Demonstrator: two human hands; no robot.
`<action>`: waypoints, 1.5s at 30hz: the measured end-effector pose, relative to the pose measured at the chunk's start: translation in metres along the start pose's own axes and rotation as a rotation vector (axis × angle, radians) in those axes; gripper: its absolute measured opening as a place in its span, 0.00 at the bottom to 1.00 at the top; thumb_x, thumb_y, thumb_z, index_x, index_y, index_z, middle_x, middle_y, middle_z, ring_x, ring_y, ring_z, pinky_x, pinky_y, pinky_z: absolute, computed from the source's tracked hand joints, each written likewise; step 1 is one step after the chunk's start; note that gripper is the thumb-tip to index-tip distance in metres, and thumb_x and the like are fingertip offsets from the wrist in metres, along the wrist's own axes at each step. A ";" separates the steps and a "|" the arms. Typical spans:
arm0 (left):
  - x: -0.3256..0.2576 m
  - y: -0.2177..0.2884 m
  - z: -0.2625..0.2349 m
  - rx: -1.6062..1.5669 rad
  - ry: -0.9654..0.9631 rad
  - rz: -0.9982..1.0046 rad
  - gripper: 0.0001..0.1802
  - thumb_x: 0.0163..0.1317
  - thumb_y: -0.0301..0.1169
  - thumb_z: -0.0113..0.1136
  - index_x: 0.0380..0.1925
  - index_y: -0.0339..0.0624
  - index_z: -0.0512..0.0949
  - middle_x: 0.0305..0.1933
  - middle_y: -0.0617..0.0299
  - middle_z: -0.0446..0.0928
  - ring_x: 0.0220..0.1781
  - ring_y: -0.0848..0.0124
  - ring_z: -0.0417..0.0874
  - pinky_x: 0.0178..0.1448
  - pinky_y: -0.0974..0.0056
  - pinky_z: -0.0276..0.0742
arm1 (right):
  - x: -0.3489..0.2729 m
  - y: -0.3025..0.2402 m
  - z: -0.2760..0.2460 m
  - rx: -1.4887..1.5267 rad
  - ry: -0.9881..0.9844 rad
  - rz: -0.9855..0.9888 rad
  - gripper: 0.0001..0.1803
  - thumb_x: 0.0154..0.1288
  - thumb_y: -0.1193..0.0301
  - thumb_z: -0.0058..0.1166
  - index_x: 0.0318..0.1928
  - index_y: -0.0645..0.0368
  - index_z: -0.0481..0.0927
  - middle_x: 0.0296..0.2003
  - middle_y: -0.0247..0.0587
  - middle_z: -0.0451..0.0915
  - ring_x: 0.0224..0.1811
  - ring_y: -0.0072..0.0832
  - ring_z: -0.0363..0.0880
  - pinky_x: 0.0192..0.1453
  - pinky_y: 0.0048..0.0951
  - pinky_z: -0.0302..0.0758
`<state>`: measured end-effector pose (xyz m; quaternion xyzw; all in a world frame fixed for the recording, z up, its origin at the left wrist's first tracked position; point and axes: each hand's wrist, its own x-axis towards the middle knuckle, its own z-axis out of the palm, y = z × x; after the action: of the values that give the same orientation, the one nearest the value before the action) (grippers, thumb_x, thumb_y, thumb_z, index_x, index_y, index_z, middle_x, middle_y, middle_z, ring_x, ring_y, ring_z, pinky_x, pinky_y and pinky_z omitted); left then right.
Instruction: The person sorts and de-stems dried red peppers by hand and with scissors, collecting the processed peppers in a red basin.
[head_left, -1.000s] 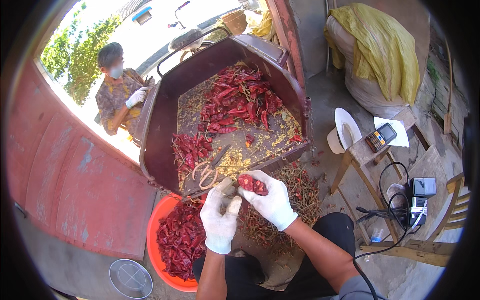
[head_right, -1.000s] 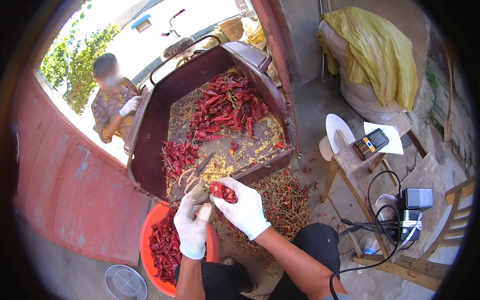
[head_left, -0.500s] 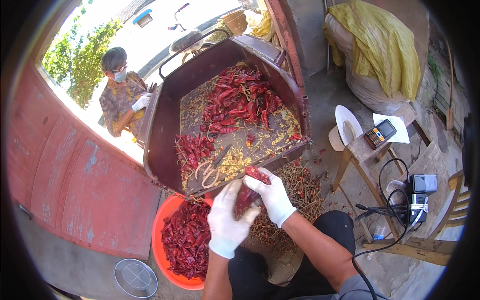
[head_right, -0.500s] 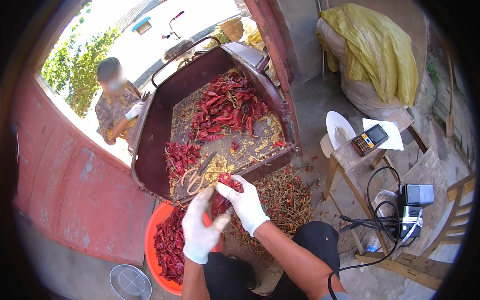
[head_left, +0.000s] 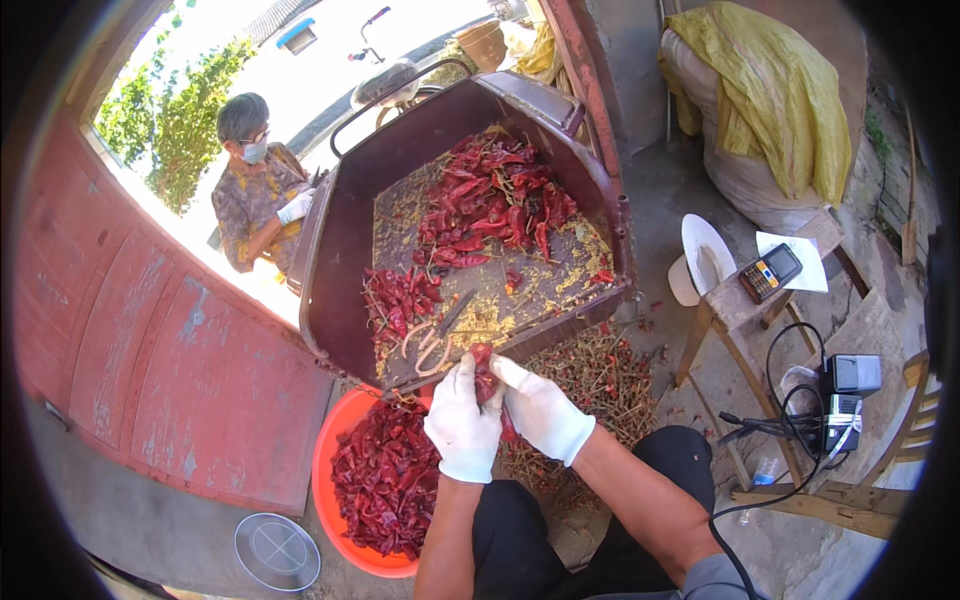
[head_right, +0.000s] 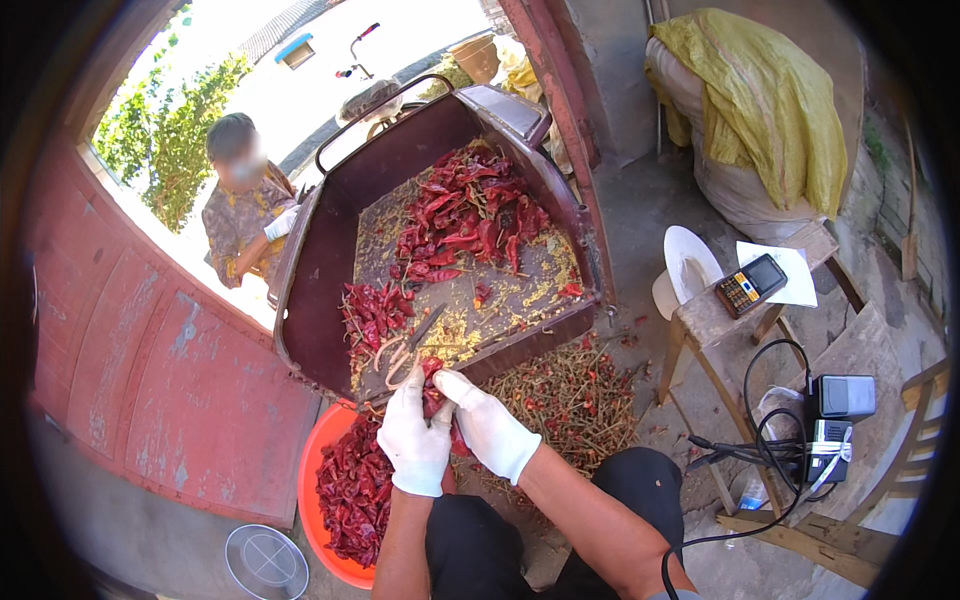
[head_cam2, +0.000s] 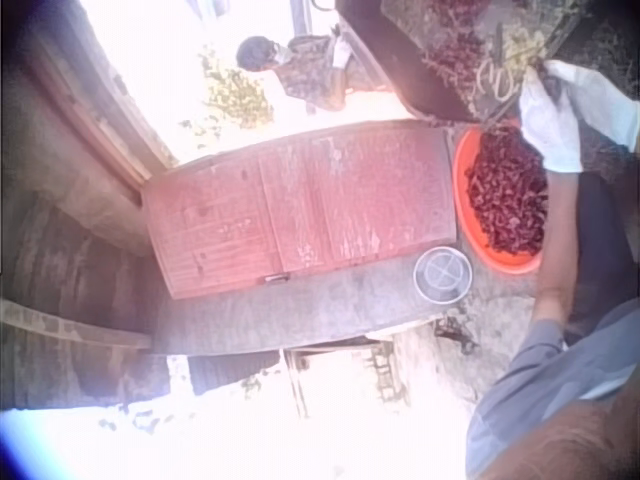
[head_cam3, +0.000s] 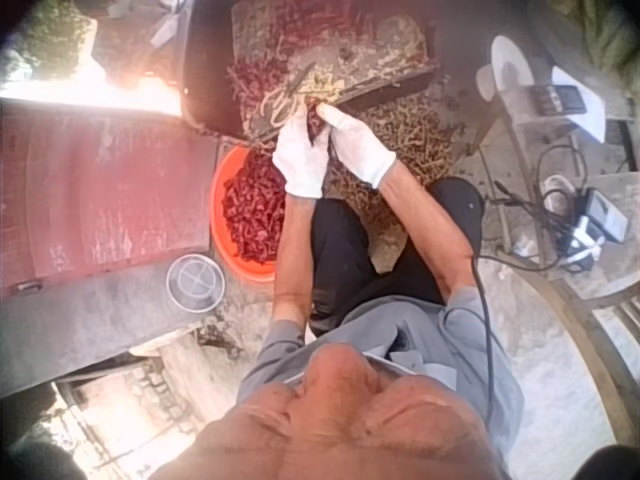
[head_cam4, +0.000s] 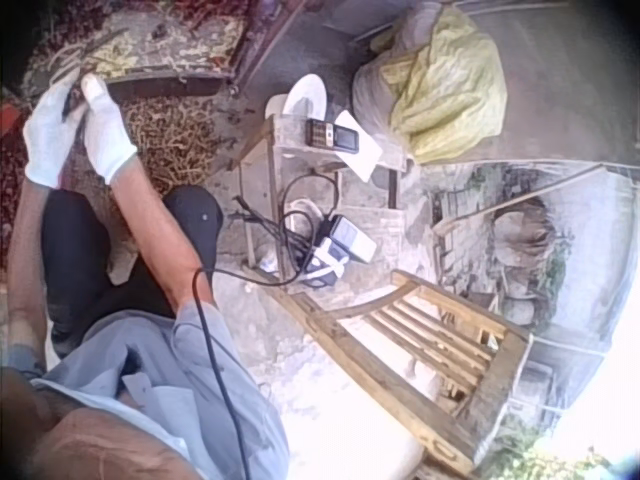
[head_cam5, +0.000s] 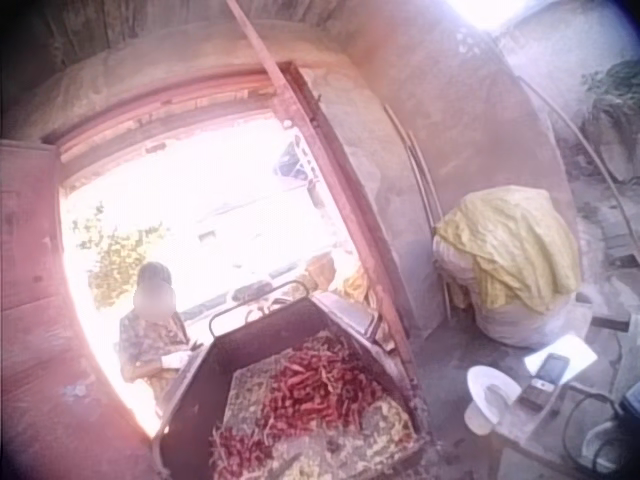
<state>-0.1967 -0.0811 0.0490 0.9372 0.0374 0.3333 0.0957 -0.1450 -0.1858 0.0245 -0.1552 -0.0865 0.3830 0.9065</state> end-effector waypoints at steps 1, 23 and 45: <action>0.000 -0.004 0.001 0.002 0.015 -0.011 0.32 0.51 0.29 0.74 0.59 0.42 0.76 0.48 0.49 0.82 0.47 0.53 0.85 0.50 0.56 0.81 | 0.001 0.003 -0.001 -0.037 -0.025 0.001 0.21 0.76 0.62 0.48 0.64 0.56 0.72 0.53 0.33 0.77 0.55 0.23 0.74 0.63 0.30 0.69; -0.030 0.000 -0.028 -1.381 -0.274 -0.580 0.36 0.62 0.43 0.71 0.63 0.32 0.69 0.58 0.60 0.77 0.59 0.71 0.77 0.65 0.64 0.71 | -0.006 0.008 0.012 -0.099 0.211 -0.319 0.23 0.72 0.80 0.40 0.65 0.70 0.67 0.59 0.50 0.76 0.61 0.35 0.77 0.69 0.35 0.71; -0.112 -0.204 -0.088 0.127 -0.191 -0.496 0.28 0.49 0.33 0.75 0.52 0.38 0.81 0.52 0.49 0.82 0.53 0.56 0.83 0.61 0.57 0.77 | -0.013 0.011 0.017 -0.707 0.089 -0.175 0.24 0.76 0.72 0.50 0.67 0.68 0.67 0.62 0.50 0.75 0.66 0.31 0.73 0.70 0.29 0.67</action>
<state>-0.3398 0.1177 0.0048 0.9307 0.2775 0.2065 0.1188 -0.1662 -0.1841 0.0365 -0.4673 -0.1869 0.2432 0.8292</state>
